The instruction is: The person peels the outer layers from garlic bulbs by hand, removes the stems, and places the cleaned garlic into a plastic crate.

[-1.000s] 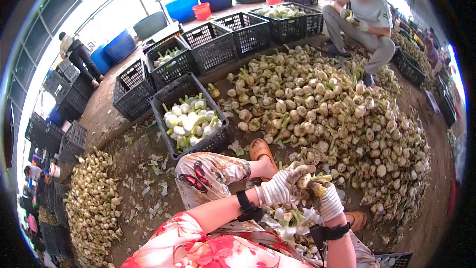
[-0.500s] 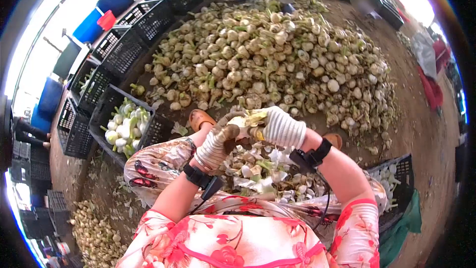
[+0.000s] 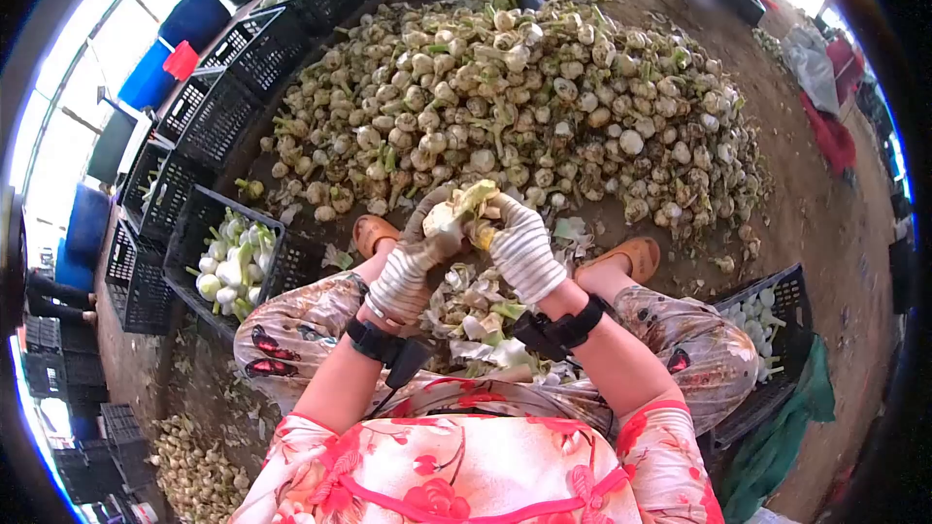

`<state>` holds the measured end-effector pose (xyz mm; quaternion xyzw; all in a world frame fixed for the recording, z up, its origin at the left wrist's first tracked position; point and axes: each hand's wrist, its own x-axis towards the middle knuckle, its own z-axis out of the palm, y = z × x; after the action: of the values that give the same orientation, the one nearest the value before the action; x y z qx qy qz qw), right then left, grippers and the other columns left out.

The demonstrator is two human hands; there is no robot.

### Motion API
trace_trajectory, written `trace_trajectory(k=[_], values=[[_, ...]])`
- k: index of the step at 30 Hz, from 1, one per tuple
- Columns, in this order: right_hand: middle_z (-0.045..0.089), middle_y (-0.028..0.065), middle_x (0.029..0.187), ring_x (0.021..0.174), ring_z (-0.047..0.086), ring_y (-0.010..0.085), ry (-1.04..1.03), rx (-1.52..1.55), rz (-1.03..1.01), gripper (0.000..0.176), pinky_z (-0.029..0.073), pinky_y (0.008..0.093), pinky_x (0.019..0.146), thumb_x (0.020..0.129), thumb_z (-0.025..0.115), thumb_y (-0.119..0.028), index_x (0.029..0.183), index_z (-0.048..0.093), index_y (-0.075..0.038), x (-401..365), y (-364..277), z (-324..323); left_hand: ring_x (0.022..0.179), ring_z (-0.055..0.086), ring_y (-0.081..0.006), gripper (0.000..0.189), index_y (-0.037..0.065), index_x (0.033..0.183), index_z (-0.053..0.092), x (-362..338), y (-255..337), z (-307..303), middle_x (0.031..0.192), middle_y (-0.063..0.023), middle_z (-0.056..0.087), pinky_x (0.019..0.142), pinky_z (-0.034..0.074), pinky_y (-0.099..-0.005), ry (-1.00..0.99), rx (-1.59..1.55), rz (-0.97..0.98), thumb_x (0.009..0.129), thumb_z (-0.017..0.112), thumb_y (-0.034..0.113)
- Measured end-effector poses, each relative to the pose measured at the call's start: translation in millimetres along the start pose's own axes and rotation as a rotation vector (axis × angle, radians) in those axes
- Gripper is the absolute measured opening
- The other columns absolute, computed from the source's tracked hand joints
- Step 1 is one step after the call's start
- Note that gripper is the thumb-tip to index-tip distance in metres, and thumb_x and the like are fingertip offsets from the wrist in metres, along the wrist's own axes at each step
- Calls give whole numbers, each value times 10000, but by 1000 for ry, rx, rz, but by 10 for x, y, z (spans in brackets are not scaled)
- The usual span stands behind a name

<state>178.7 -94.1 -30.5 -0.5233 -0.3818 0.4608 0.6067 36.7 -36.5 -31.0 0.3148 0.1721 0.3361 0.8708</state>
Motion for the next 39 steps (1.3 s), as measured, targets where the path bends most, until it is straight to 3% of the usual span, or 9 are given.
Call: trace_trajectory(k=[4, 6, 9, 13, 17, 20, 27, 35, 39], values=[[607, 23, 898, 783, 553, 76, -29, -212, -246, 299, 461, 210, 694, 756, 648, -85, 1027, 544, -15, 35, 136, -54, 1004, 496, -154, 549, 43, 1199, 386, -7, -50, -126, 1151, -68, 472, 816, 456, -274, 24, 381, 228, 701, 596, -51], [609, 26, 888, 806, 560, 82, -106, 38, -70, 315, 475, 220, 689, 749, 657, -108, 1027, 539, -19, 15, 70, -75, 933, 533, -147, 518, 17, 1161, 412, -29, 56, -207, 1067, -65, 522, 764, 471, -258, 20, 785, 322, 685, 616, -7], [602, 60, 899, 762, 588, 114, -306, 535, 190, 328, 494, 227, 634, 798, 605, -163, 1059, 503, 6, -108, -226, -38, 898, 538, -134, 618, 11, 1168, 412, -132, 614, 19, 989, -55, 552, 741, 457, -251, -152, 590, -299, 648, 715, 151], [603, 51, 857, 710, 599, 130, -261, 445, 260, 311, 495, 233, 629, 808, 593, -187, 1044, 516, -1, -123, -282, 108, 928, 559, -165, 830, -2, 1228, 357, -101, 702, -147, 1049, -89, 558, 793, 459, -283, -269, 180, -340, 607, 748, 386], [605, 32, 861, 732, 567, 76, -131, 295, 165, 209, 482, 221, 657, 794, 582, -33, 998, 555, 4, -49, -129, 122, 878, 564, -164, 473, 78, 1224, 385, -26, 441, -142, 1034, -57, 536, 721, 498, -273, 69, 245, -74, 808, 591, 167], [604, 26, 878, 756, 554, 61, -171, 232, 158, 200, 473, 201, 670, 790, 587, -22, 988, 566, -3, -73, -91, 154, 975, 520, -156, 525, 70, 1203, 399, 26, 206, -296, 1086, -57, 510, 814, 454, -270, -38, 593, 179, 745, 655, 78], [609, 21, 849, 733, 563, 72, -73, 218, 95, 174, 475, 206, 634, 791, 587, -38, 964, 586, -19, 48, -102, 53, 1035, 466, -150, 585, 70, 1169, 402, -50, 275, -180, 1113, -48, 484, 890, 392, -286, -92, 511, 228, 672, 710, 57], [613, 53, 834, 761, 576, 111, 111, 198, 186, 127, 478, 218, 619, 794, 538, 1, 913, 574, -29, 318, -101, -221, 935, 511, -117, 594, 69, 1201, 403, -263, 520, -58, 1054, -30, 523, 809, 431, -257, -165, 234, -312, 690, 703, 105], [601, 58, 848, 760, 521, 94, -303, -242, 145, 347, 445, 238, 677, 741, 635, -117, 1068, 551, -41, 32, -164, -108, 1014, 464, -126, 595, 73, 1223, 391, -146, 300, -272, 1129, -37, 477, 861, 392, -246, -117, 619, 141, 702, 678, 58]])
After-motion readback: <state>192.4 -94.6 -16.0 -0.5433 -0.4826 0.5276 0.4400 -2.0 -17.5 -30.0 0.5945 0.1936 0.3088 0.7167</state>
